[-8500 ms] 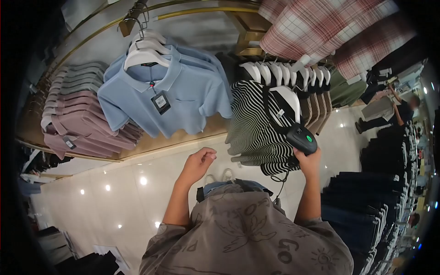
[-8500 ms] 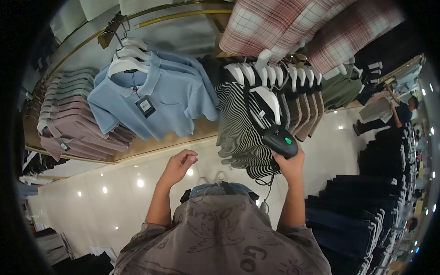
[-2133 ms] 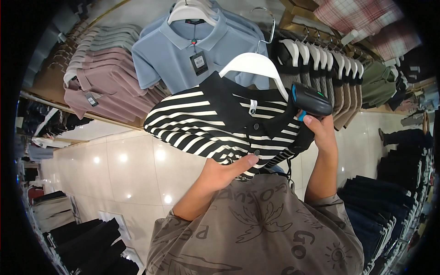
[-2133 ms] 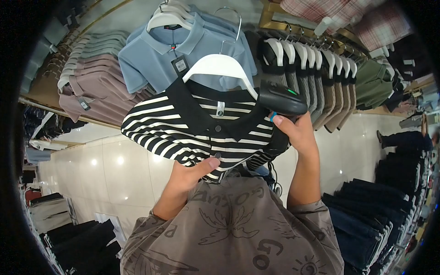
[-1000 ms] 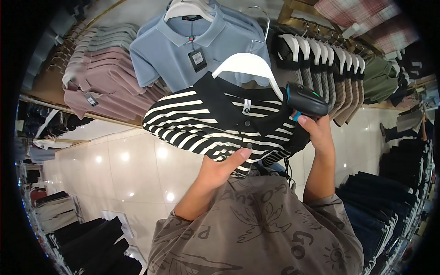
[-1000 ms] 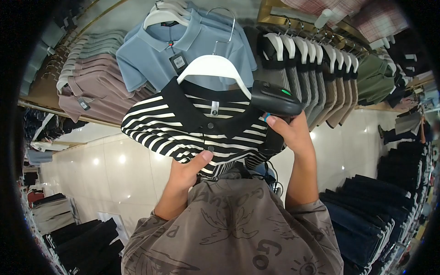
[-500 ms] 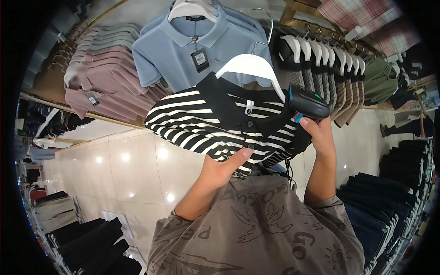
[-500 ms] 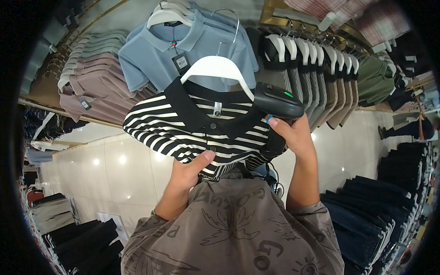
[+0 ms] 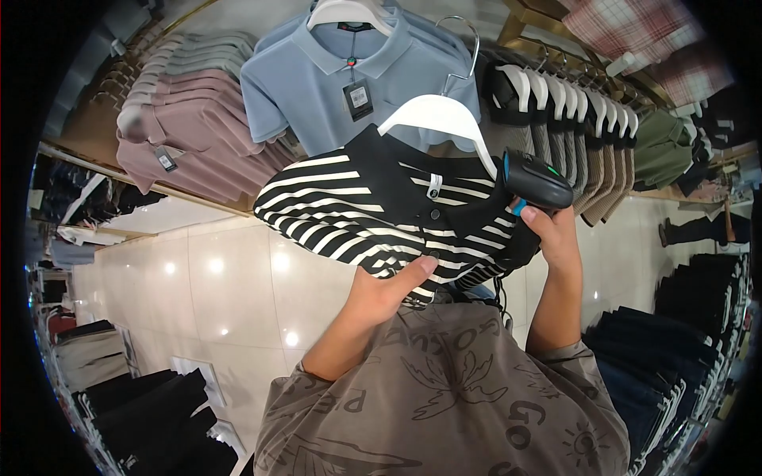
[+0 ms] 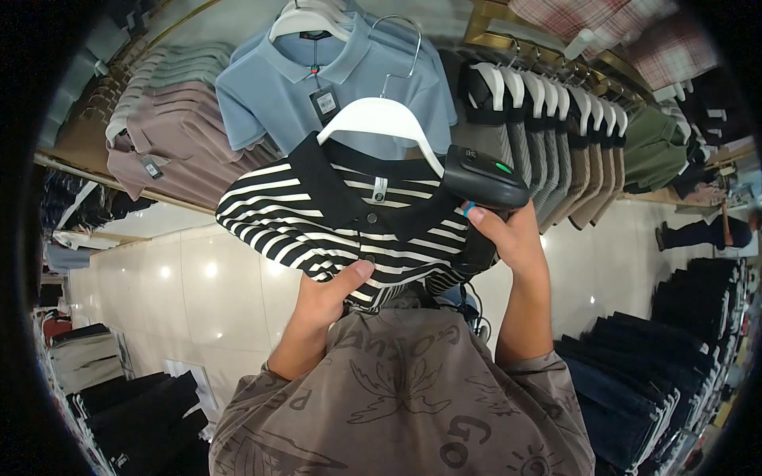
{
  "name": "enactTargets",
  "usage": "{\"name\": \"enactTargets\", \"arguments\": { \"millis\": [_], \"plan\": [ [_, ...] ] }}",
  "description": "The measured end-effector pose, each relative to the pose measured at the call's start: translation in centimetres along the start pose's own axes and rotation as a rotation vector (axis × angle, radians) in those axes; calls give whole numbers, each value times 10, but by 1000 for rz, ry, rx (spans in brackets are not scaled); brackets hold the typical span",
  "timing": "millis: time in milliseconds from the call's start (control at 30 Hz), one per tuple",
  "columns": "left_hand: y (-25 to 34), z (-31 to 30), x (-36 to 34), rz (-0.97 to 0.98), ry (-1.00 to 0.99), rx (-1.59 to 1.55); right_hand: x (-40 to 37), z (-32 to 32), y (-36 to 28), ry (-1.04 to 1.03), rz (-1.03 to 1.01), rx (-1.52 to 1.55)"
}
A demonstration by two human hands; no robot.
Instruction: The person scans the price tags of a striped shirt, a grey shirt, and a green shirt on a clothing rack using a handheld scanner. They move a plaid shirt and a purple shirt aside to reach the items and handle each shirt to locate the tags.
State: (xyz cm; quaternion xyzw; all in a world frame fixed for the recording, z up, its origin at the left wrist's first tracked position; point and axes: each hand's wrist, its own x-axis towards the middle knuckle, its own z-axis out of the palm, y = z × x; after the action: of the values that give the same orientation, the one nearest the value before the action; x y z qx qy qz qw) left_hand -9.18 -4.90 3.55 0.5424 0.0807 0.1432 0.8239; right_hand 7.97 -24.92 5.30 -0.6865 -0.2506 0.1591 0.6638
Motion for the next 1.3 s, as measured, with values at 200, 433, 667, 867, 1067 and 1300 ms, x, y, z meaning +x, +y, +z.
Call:
{"name": "enactTargets", "arguments": {
  "millis": [200, 433, 667, 867, 1067, 1300],
  "plan": [
    [0, 0, -3, -4, 45, -21, 1, 1, -1, -42, -20, 12],
    [0, 1, -8, 11, 64, -22, 3, 1, 3, -61, -12, 34],
    [2, 9, -12, -5, 93, 6, 6, -4, 1, -96, -13, 68],
    [-13, 22, -11, -98, 153, -142, 7, -16, -3, -93, -12, 83],
    [-24, 45, -11, -161, 196, -187, 2, -44, 1, -55, 5, 92],
    [-25, 50, -4, -175, 173, -169, 2, -53, 4, -30, -2, 106]
  ]
}}
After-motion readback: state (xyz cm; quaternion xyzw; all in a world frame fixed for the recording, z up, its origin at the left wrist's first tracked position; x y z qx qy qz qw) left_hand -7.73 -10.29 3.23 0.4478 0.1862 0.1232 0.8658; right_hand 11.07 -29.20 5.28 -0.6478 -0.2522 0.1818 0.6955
